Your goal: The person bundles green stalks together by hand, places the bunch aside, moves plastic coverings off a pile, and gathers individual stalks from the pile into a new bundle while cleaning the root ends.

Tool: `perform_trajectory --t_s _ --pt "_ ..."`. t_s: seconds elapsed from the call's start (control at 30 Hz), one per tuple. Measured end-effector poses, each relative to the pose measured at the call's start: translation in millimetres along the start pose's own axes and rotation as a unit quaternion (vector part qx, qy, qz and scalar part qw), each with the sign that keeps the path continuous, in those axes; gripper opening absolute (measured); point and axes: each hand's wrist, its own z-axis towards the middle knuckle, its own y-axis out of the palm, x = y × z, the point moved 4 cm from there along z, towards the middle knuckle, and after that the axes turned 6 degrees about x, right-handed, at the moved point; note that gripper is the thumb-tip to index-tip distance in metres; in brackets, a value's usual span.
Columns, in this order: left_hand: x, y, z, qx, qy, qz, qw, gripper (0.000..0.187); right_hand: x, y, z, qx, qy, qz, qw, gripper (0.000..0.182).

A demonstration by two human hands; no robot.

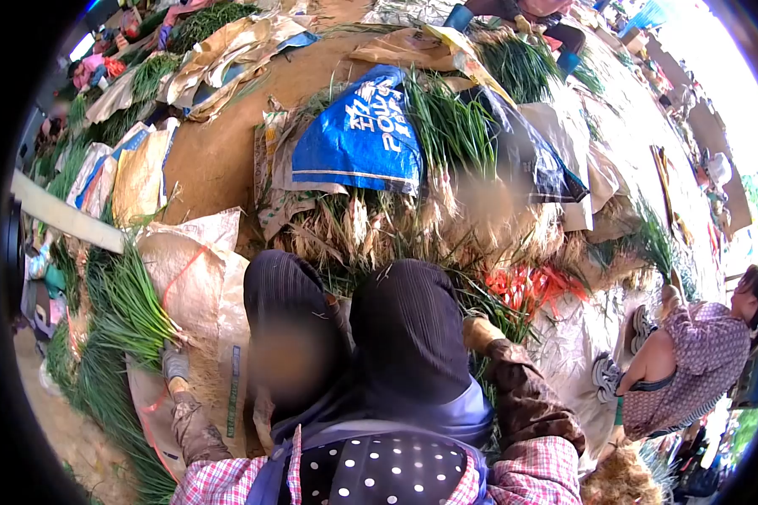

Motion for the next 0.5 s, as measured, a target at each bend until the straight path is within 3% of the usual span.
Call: perform_trajectory --t_s 0.03,0.07,0.1,0.13,0.17,0.2,0.27,0.3,0.37,0.4,0.5 --pt "17 -43 -8 -0.052 0.001 -0.03 0.998 0.07 -8 6 4 0.002 -0.001 0.007 1.0 0.029" --pt "31 -64 -11 -0.104 0.0 -0.061 0.993 0.067 -53 -37 11 0.095 0.019 0.05 0.994 0.028" --pt "76 -72 -40 0.061 0.057 -0.055 0.995 0.062 -42 -54 27 0.159 0.009 0.11 0.981 0.029" --pt "89 -100 -38 0.238 0.113 -0.034 0.964 0.057 -30 -70 42 0.22 -0.008 0.167 0.961 0.031" --pt "129 -112 -47 0.254 0.19 -0.154 0.936 0.053 -20 -92 63 0.179 0.115 0.238 0.948 0.034" --pt "175 -136 -53 0.275 0.267 -0.268 0.884 0.05 -19 -112 92 0.266 0.041 0.197 0.943 0.033" --pt "270 -201 -120 0.197 0.347 -0.444 0.802 0.042 -35 -152 131 0.304 0.039 0.16 0.938 0.033" --pt "308 -214 -146 0.215 0.396 -0.462 0.764 0.041 -34 -161 152 0.329 0.068 0.169 0.926 0.033" --pt "383 -233 -207 0.061 0.441 -0.584 0.679 0.038 -31 -187 193 0.335 0.166 0.16 0.914 0.04" --pt "412 -237 -232 0.029 0.509 -0.535 0.674 0.036 -30 -197 215 0.332 0.212 0.14 0.908 0.036" --pt "482 -198 -287 -0.144 0.522 -0.541 0.644 0.035 3 -199 270 0.248 0.305 0.09 0.915 0.025"
